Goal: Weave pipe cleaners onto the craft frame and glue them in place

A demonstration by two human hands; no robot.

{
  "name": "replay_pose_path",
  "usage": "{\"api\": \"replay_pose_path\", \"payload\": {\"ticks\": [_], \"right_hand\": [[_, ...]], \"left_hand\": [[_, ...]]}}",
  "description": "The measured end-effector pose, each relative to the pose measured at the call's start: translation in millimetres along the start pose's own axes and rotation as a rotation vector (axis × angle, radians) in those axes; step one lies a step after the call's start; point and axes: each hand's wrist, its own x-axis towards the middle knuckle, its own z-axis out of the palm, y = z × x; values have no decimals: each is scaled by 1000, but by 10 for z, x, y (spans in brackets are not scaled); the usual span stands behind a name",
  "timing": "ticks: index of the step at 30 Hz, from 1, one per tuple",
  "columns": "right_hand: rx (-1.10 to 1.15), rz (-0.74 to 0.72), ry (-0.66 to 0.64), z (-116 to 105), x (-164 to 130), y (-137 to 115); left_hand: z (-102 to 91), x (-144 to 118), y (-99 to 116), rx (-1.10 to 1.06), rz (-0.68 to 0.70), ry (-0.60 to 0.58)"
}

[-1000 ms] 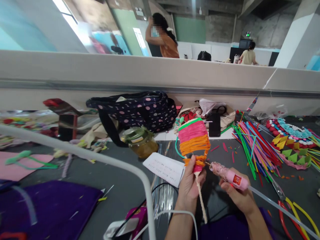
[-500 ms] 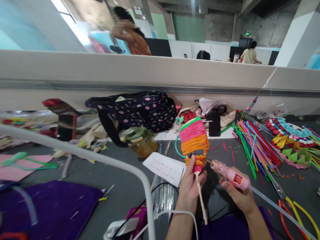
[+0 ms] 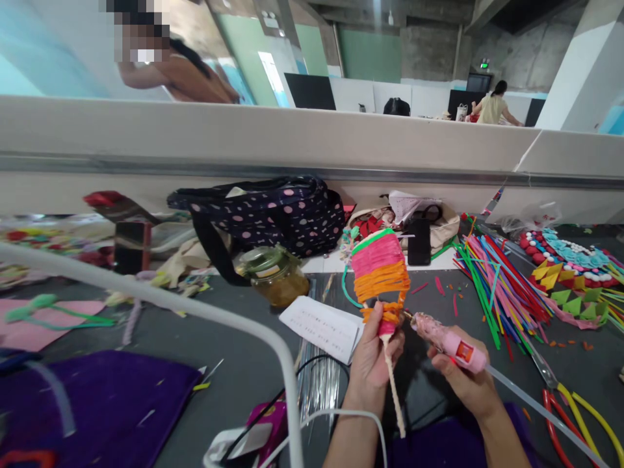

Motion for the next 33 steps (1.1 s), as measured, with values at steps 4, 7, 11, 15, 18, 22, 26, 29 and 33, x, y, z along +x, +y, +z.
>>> {"api": "replay_pose_path", "payload": {"ticks": [4,7,11,15,18,22,26,29,33], "right_hand": [[-46,-23,-34,-2,20,-33],[-79,-47,-46,-5,33,-57],[-123,-57,-50,-1,34,-72],[-127,-61,-48,5,29,-60],[-130,-73,-46,10,30,-52],[-148,-68,-37,24,29,-52],[-155,-78,-27,30,21,-54],[-136,-86,-18,33,21,-60],[-121,-92,-48,39,33,-67]], "left_hand": [[-33,22,1,-23,-14,16],[-43,37,5,-29,-7,49],[-44,42,9,-29,0,68],[-51,40,6,-35,-21,47],[-62,40,6,-47,-23,34],[-65,42,8,-45,-25,30],[-58,40,8,-47,-33,34],[-41,32,8,-70,-44,30],[5,10,6,-115,-46,15]]}}
